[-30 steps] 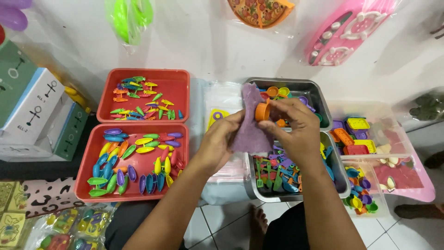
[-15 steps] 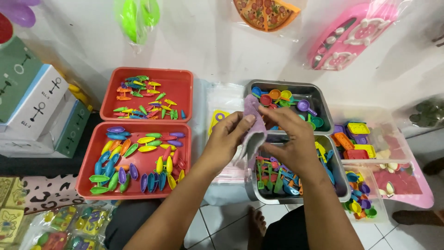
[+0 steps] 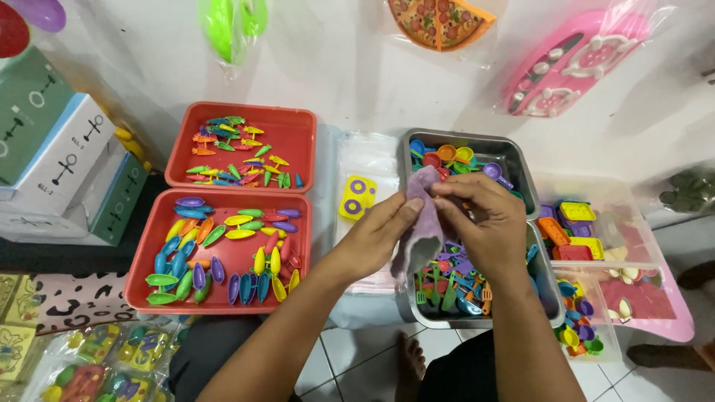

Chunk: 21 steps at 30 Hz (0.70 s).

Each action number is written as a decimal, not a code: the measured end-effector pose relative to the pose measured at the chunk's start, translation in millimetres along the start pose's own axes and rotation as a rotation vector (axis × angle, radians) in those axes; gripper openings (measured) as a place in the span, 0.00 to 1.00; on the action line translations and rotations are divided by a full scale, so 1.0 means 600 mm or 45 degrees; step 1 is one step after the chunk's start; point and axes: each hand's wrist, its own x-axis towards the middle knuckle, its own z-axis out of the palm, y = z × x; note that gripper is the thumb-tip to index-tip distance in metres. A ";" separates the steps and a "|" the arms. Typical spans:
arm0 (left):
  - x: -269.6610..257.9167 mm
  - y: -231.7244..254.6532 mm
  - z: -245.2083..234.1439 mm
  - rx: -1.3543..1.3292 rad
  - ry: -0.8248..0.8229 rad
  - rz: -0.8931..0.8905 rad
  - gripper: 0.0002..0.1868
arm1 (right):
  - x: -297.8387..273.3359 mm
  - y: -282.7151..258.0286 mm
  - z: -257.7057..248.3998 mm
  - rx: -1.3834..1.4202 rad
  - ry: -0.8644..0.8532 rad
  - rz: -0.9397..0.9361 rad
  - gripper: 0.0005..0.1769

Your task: Cleaning small plastic toys with a cloth and sorting them into various trays and bags.

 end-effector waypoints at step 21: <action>0.005 -0.009 0.001 -0.198 -0.054 0.024 0.09 | 0.004 0.005 -0.024 -0.234 0.000 -0.143 0.08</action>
